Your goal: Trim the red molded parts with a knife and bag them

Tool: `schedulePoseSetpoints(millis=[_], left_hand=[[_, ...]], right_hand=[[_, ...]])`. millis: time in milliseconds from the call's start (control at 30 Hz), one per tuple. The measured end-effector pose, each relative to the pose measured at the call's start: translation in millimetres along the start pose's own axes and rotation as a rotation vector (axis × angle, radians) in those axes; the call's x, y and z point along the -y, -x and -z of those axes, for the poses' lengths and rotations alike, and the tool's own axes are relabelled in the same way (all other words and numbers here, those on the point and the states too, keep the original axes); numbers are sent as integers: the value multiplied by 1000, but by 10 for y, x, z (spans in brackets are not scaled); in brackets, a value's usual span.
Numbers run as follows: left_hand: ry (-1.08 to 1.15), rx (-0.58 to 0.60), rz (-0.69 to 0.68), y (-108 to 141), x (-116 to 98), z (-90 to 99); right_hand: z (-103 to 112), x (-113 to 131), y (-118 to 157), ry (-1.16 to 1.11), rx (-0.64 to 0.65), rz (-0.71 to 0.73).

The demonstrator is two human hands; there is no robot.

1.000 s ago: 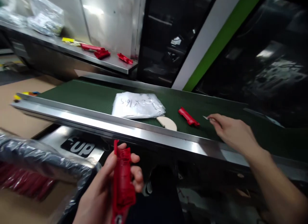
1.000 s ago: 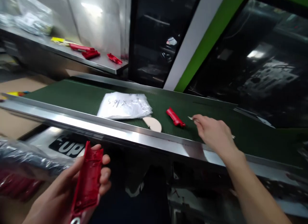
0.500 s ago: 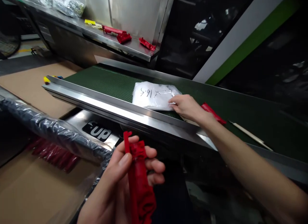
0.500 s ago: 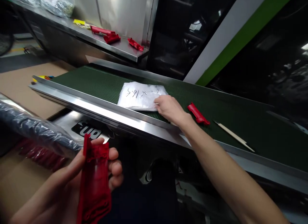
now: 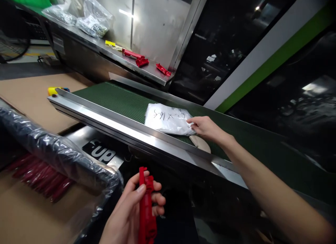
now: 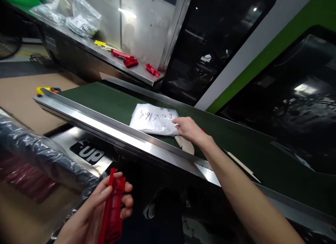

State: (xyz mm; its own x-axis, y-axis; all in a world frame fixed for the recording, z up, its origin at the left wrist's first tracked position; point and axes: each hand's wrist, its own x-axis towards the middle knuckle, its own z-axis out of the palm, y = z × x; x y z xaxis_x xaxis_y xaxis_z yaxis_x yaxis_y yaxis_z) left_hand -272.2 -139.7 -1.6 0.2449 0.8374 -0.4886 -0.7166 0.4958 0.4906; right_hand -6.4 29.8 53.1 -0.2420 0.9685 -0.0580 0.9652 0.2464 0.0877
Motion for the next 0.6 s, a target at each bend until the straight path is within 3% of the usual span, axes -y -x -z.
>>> schedulePoseSetpoints(millis=[167, 300, 433, 600], left_hand=[[-24, 25, 14, 51, -1, -59], [-16, 40, 23, 67, 9, -53], [-14, 45, 26, 51, 23, -20], [-55, 54, 16, 51, 19, -22]], right_hand=[[78, 45, 51, 196, 4, -97], [-42, 76, -5, 262, 31, -183], [-166, 50, -54, 187, 11, -214], [-106, -23, 56, -90, -182, -186]])
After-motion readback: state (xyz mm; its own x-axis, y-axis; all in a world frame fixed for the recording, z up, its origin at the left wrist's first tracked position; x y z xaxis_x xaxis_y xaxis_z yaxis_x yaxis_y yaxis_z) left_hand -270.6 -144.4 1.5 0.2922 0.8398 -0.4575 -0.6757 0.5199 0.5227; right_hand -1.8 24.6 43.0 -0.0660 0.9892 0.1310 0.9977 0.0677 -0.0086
